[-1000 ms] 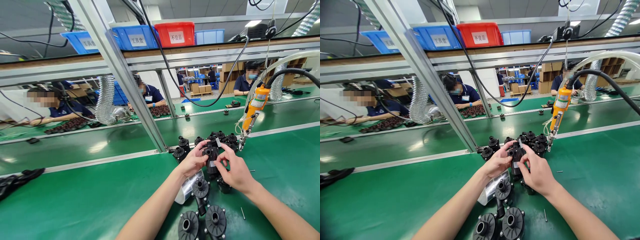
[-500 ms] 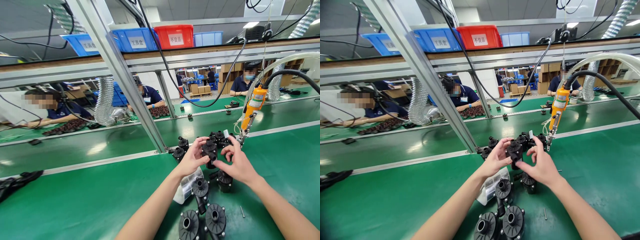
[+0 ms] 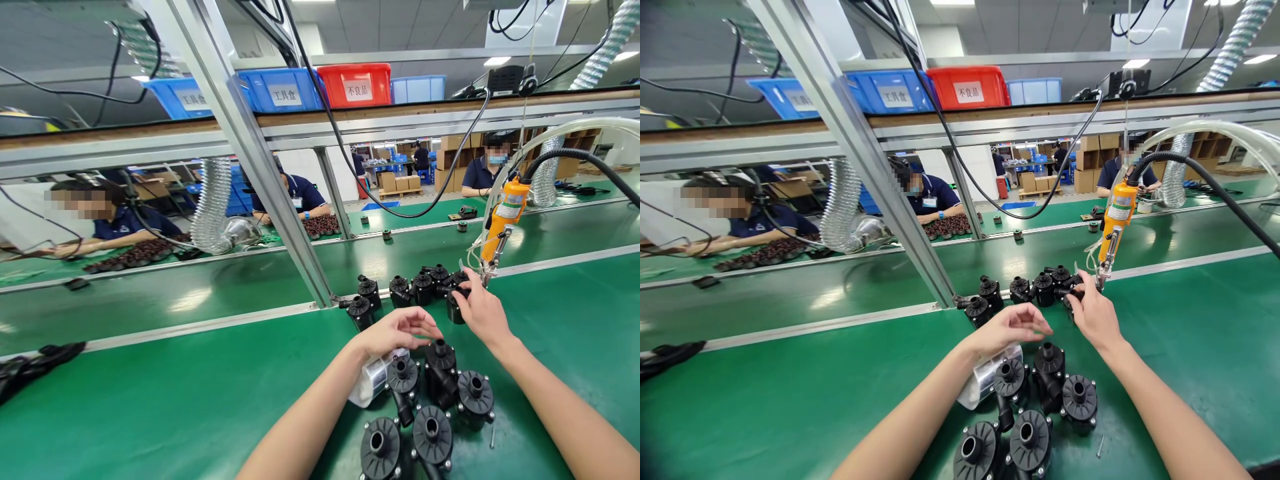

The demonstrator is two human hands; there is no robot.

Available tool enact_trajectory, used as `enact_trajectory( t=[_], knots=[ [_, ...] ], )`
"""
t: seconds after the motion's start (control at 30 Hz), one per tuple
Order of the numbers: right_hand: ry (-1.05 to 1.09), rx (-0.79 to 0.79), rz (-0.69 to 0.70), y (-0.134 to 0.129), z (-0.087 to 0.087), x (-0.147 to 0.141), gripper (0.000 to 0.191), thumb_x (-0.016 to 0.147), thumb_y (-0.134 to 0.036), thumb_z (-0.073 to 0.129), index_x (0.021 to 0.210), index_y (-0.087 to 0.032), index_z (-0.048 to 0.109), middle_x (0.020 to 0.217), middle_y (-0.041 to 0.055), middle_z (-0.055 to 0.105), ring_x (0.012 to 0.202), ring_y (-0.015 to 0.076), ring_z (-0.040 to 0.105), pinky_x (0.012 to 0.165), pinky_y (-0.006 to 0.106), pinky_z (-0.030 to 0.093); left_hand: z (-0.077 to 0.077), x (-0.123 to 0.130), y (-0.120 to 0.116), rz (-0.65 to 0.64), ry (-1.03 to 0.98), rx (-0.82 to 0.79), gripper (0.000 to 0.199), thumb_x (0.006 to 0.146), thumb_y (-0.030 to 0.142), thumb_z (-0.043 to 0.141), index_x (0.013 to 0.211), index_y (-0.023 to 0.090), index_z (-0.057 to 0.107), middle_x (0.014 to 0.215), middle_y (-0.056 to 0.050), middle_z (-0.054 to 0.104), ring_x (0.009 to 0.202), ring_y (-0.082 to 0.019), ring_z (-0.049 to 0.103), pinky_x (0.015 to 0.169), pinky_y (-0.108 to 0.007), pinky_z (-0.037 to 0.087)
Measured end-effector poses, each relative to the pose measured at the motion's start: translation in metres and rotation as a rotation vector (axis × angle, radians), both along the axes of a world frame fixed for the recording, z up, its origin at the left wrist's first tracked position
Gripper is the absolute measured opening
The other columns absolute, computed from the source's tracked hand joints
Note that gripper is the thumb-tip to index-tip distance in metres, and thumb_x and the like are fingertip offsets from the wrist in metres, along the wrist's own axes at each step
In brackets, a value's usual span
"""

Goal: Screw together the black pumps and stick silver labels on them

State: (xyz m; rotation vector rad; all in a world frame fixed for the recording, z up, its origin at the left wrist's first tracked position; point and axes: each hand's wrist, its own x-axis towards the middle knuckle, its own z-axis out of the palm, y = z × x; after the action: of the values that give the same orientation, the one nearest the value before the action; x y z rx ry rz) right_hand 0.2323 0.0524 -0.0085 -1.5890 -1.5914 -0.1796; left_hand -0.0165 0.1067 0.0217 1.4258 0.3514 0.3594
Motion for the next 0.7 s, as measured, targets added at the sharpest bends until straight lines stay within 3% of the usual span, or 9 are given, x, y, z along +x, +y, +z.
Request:
enact_trajectory(
  t=[0.07, 0.13, 0.23, 0.3, 0.4, 0.5, 0.6, 0.7],
  knots=[
    [0.213, 0.048, 0.14, -0.004, 0.003, -0.005, 0.053, 0.101, -0.033, 0.06, 0.148, -0.021, 0.038, 0.105, 0.0072, 0.073, 0.069, 0.0199, 0.066, 0.065, 0.032, 0.052, 0.0, 0.001, 0.002, 0.248, -0.025, 0.102, 0.037, 0.074, 0.02, 0.086, 0.106, 0.019, 0.066, 0.111, -0.011, 0.071, 0.111, -0.026, 0.067, 0.1, -0.041, 0.049],
    [0.452, 0.097, 0.28, -0.01, 0.008, -0.014, 0.055, 0.1, -0.038, 0.063, 0.145, -0.024, 0.035, 0.109, 0.0072, 0.072, 0.065, 0.0156, 0.059, 0.061, 0.028, 0.05, -0.001, 0.002, 0.002, 0.405, -0.064, 0.177, 0.052, 0.072, 0.022, 0.09, 0.117, 0.024, 0.064, 0.117, -0.008, 0.067, 0.113, -0.024, 0.064, 0.101, -0.039, 0.047],
    [0.745, 0.095, 0.49, -0.017, 0.016, -0.03, 0.057, 0.1, -0.043, 0.066, 0.141, -0.025, 0.032, 0.114, 0.0088, 0.071, 0.071, 0.0145, 0.058, 0.062, 0.025, 0.048, 0.002, 0.002, -0.003, 0.28, -0.099, 0.123, 0.078, 0.075, 0.027, 0.091, 0.144, 0.031, 0.054, 0.133, -0.009, 0.062, 0.124, -0.024, 0.058, 0.103, -0.035, 0.044],
    [0.845, 0.058, 0.578, -0.019, 0.019, -0.037, 0.058, 0.099, -0.044, 0.068, 0.14, -0.026, 0.032, 0.114, 0.0095, 0.071, 0.077, 0.0151, 0.06, 0.066, 0.025, 0.05, 0.005, 0.003, -0.008, 0.17, -0.099, 0.02, 0.08, 0.08, 0.032, 0.088, 0.151, 0.032, 0.05, 0.129, -0.009, 0.066, 0.116, -0.022, 0.062, 0.096, -0.03, 0.046],
    [0.866, 0.065, 0.519, -0.019, 0.02, -0.037, 0.056, 0.096, -0.045, 0.073, 0.137, -0.026, 0.041, 0.12, 0.0093, 0.066, 0.076, 0.0141, 0.057, 0.059, 0.023, 0.045, 0.009, 0.006, -0.011, 0.197, -0.112, -0.154, 0.075, 0.08, 0.031, 0.088, 0.148, 0.032, 0.053, 0.115, -0.006, 0.071, 0.098, -0.019, 0.069, 0.084, -0.027, 0.048],
    [0.766, 0.039, 0.52, -0.02, 0.018, -0.033, 0.029, 0.1, -0.047, 0.067, 0.11, -0.021, 0.059, 0.098, 0.0039, 0.061, 0.071, 0.0133, 0.05, 0.055, 0.023, 0.038, 0.009, 0.007, -0.009, 0.281, -0.153, -0.271, 0.069, 0.079, 0.03, 0.088, 0.139, 0.035, 0.054, 0.11, -0.006, 0.073, 0.098, -0.026, 0.074, 0.083, -0.033, 0.052],
    [0.693, -0.08, 0.633, -0.024, 0.014, -0.034, 0.036, 0.104, -0.048, 0.059, 0.086, -0.018, 0.06, 0.074, -0.0007, 0.05, 0.063, 0.0122, 0.043, 0.056, 0.024, 0.035, 0.006, 0.009, -0.007, 0.331, -0.154, -0.31, 0.064, 0.076, 0.029, 0.089, 0.13, 0.033, 0.056, 0.098, -0.003, 0.073, 0.088, -0.025, 0.075, 0.078, -0.033, 0.054],
    [0.665, -0.145, 0.652, -0.026, 0.009, -0.042, 0.037, 0.104, -0.048, 0.059, 0.086, -0.017, 0.063, 0.074, -0.0005, 0.052, 0.064, 0.0125, 0.044, 0.057, 0.024, 0.035, 0.003, 0.012, -0.007, 0.394, -0.136, -0.34, 0.056, 0.076, 0.029, 0.088, 0.122, 0.031, 0.057, 0.089, 0.0, 0.07, 0.075, -0.019, 0.07, 0.073, -0.03, 0.054]
  ],
)
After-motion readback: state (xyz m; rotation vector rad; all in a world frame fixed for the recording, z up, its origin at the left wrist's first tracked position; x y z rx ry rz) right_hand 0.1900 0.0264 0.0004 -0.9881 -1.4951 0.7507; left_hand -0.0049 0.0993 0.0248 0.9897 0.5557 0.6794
